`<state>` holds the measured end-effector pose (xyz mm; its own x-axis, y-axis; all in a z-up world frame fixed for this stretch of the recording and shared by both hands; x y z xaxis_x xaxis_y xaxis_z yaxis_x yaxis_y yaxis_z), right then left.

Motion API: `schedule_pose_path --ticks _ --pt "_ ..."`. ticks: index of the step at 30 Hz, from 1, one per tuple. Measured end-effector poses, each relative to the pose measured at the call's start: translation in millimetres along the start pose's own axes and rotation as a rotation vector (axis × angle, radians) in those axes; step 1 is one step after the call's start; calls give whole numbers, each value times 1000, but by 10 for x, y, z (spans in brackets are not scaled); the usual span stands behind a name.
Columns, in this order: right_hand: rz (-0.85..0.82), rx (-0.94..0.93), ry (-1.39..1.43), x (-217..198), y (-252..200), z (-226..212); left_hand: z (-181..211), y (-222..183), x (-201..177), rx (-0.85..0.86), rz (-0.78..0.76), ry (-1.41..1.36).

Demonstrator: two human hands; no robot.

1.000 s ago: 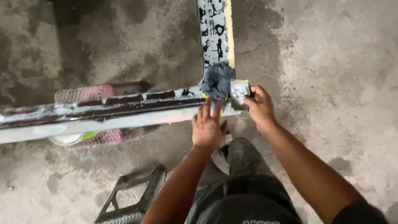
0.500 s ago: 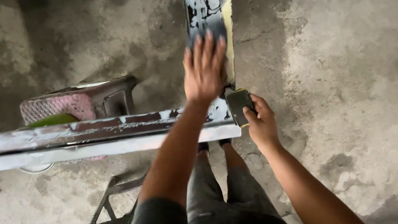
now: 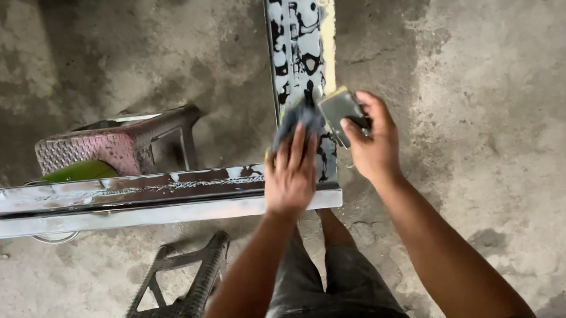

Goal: The person dips a cloth into a green bucket of water and scrubs a metal frame with a sponge and cloth. They wipe the frame's surface and edges, repeatedly rinsing the cloth in the bucket to remove residue.

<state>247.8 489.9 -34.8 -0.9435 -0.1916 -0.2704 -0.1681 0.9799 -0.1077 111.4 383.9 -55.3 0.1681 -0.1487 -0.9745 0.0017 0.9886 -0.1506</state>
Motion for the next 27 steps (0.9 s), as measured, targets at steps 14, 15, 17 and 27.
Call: schedule_pose_path --ticks 14,15,17,27 --pt "-566 19 -538 400 978 -446 -387 312 -292 -95 317 -287" --pt "-650 57 -579 465 993 -389 -395 317 -295 -91 313 -314" --pt "-546 -50 -628 547 1086 -401 -396 316 -283 -82 310 -338" --pt "-118 -655 -873 775 344 -465 -499 785 -426 -190 421 -433"
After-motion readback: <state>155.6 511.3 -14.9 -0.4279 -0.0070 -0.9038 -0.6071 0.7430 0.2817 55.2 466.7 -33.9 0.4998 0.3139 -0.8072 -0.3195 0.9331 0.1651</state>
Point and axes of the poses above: each hand's wrist, its own y-axis towards the middle knuckle, its own x-axis out of the palm, z = x × y, the point moved 10 cm from there along y, towards the middle knuckle, and after that the axes turned 3 degrees about -y, right-handed, at the moved point
